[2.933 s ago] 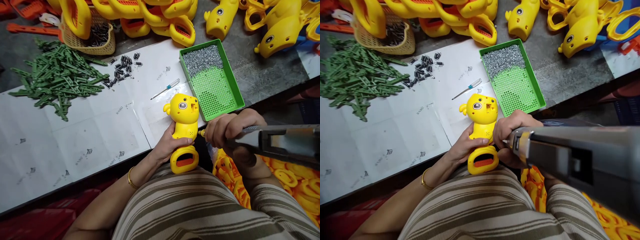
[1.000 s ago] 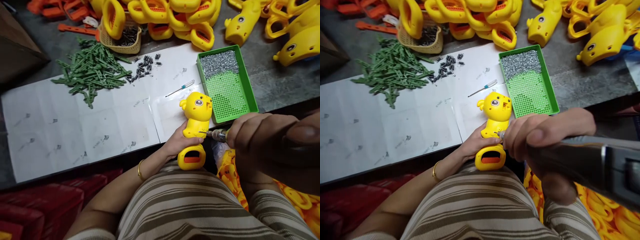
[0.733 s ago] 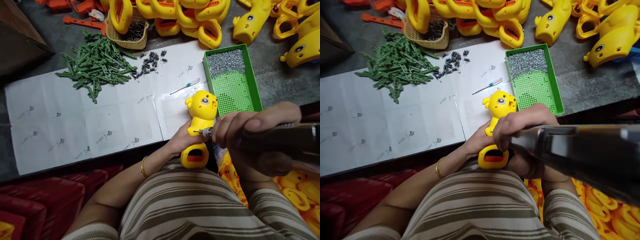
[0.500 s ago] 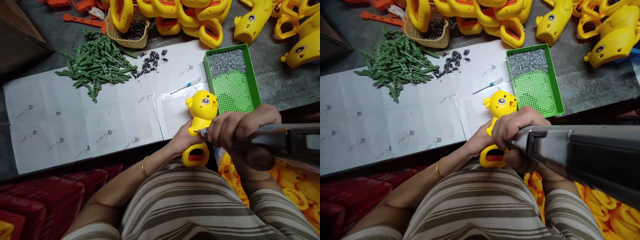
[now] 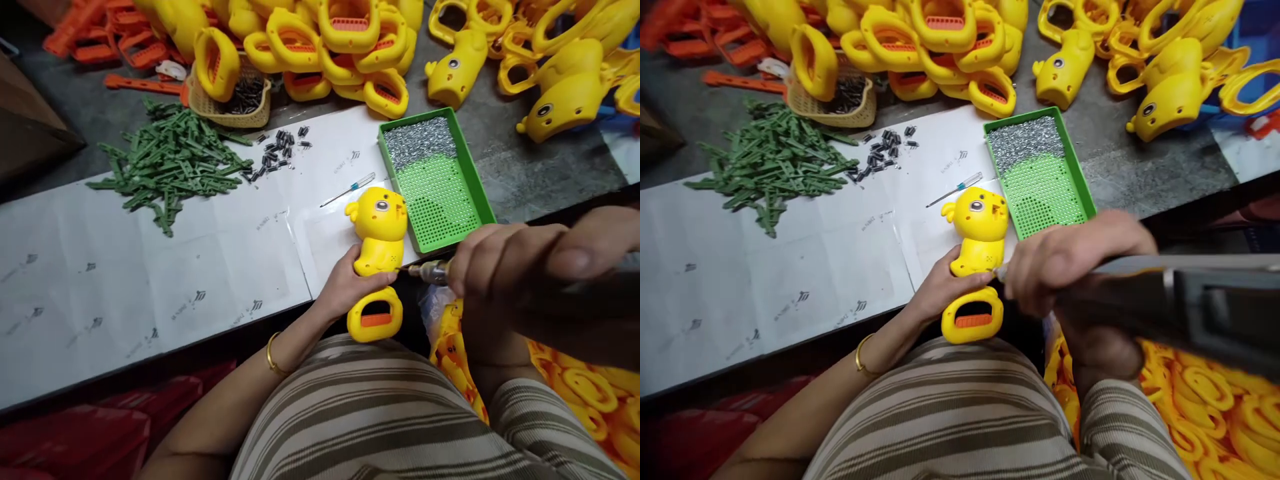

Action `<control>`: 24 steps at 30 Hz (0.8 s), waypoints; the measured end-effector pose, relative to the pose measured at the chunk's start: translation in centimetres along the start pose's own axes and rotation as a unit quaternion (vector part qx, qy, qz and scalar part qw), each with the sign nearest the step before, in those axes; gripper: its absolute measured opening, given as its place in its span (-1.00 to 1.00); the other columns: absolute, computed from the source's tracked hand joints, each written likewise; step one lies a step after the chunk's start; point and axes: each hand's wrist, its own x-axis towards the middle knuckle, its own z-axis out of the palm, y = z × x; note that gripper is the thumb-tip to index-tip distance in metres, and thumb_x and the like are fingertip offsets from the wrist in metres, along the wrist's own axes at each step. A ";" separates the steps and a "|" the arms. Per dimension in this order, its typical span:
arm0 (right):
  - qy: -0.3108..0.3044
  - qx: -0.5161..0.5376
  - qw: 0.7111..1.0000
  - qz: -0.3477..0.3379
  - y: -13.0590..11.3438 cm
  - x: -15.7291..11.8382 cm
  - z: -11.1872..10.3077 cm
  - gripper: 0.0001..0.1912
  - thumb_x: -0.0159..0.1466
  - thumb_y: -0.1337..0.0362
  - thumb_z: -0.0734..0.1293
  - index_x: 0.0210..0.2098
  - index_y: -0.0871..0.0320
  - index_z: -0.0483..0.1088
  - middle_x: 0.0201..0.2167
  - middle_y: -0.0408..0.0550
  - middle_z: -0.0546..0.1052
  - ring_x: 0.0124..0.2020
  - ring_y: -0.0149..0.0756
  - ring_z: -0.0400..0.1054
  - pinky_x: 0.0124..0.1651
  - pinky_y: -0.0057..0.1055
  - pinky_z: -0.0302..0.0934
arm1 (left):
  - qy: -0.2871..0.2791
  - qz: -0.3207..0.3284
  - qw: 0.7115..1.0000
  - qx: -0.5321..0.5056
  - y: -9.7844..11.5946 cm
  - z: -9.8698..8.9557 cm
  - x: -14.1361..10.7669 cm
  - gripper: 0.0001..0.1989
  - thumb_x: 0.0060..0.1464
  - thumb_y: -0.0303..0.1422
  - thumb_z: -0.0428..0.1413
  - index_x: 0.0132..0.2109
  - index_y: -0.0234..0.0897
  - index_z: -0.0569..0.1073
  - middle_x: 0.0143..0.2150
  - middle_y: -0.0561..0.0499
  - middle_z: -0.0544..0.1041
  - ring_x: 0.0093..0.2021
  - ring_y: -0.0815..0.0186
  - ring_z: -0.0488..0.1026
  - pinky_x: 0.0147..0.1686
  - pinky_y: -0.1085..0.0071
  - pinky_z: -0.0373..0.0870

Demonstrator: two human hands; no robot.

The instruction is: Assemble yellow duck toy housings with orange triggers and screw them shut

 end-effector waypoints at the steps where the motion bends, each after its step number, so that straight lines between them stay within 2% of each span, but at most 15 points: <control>1: 0.009 0.007 0.999 -0.032 0.2 0.2 -1.1 -0.73 0.21 -0.07 0.38 -0.31 -0.03 0.49 -0.77 -0.30 0.28 -0.83 -0.41 0.12 -0.71 -0.36 0.25 | 0.017 0.018 0.999 0.040 0.2 -0.3 0.3 -0.34 -0.18 -0.15 0.39 0.05 -0.31 0.42 -0.06 -0.11 0.58 -0.11 0.11 0.53 -0.12 0.24 0.48; 4: 0.086 -0.030 0.987 -0.129 1.8 0.8 -4.3 -0.82 0.22 0.08 0.37 -0.26 0.01 0.49 -0.72 -0.28 0.29 -0.79 -0.40 0.13 -0.73 -0.38 0.19 | 0.079 0.064 0.987 0.125 0.6 -1.0 1.5 -0.40 -0.17 -0.09 0.38 -0.01 -0.30 0.48 -0.08 -0.09 0.60 -0.10 0.09 0.54 -0.11 0.24 0.49; 6: 0.131 -0.069 0.977 -0.154 3.2 1.0 -6.0 -0.84 0.22 0.11 0.36 -0.26 0.01 0.46 -0.71 -0.28 0.28 -0.76 -0.39 0.15 -0.70 -0.40 0.18 | 0.102 0.084 0.983 0.128 0.7 -1.1 2.6 -0.38 -0.19 -0.10 0.39 0.00 -0.29 0.47 -0.05 -0.09 0.60 -0.08 0.09 0.55 -0.09 0.23 0.49; 8: 0.148 -0.082 0.974 -0.154 4.4 1.2 -7.0 -0.86 0.20 0.12 0.37 -0.28 0.01 0.43 -0.72 -0.31 0.26 -0.76 -0.40 0.13 -0.69 -0.42 0.17 | 0.112 0.104 0.983 0.102 0.5 -1.0 3.6 -0.32 -0.19 -0.14 0.40 0.08 -0.25 0.42 -0.01 -0.09 0.58 -0.06 0.11 0.56 -0.09 0.23 0.51; 11: 0.162 -0.083 0.975 -0.124 5.4 1.5 -7.3 -0.82 0.18 0.08 0.39 -0.31 -0.01 0.37 -0.72 -0.34 0.25 -0.77 -0.41 0.11 -0.69 -0.42 0.13 | 0.141 0.142 0.971 0.129 0.1 -0.9 4.5 -0.27 -0.18 -0.16 0.39 0.15 -0.22 0.37 0.05 -0.11 0.55 -0.04 0.12 0.55 -0.05 0.23 0.50; 15: 0.193 -0.107 0.970 -0.106 5.9 2.1 -7.1 -0.79 0.13 0.05 0.41 -0.35 -0.03 0.36 -0.73 -0.34 0.25 -0.78 -0.40 0.08 -0.72 -0.39 0.08 | 0.164 0.166 0.947 0.219 0.1 -0.9 5.1 -0.33 -0.10 -0.10 0.34 0.14 -0.26 0.43 0.03 -0.14 0.55 -0.05 0.11 0.53 -0.05 0.23 0.48; 19: 0.203 -0.116 0.967 -0.100 6.5 2.4 -7.3 -0.76 0.14 0.00 0.40 -0.33 -0.04 0.34 -0.75 -0.36 0.22 -0.80 -0.41 0.05 -0.73 -0.39 0.04 | 0.148 0.160 0.949 0.226 0.4 -1.0 5.3 -0.32 -0.06 -0.06 0.31 0.17 -0.28 0.42 0.00 -0.14 0.56 -0.08 0.13 0.53 -0.10 0.27 0.48; 24: 0.184 -0.099 0.973 -0.093 6.9 2.5 -7.5 -0.78 0.15 0.04 0.42 -0.32 -0.04 0.37 -0.74 -0.35 0.22 -0.78 -0.43 0.07 -0.71 -0.38 0.07 | 0.142 0.164 0.951 0.219 0.3 -0.9 5.3 -0.33 -0.05 -0.07 0.30 0.17 -0.27 0.42 0.02 -0.14 0.56 -0.07 0.15 0.52 -0.09 0.28 0.47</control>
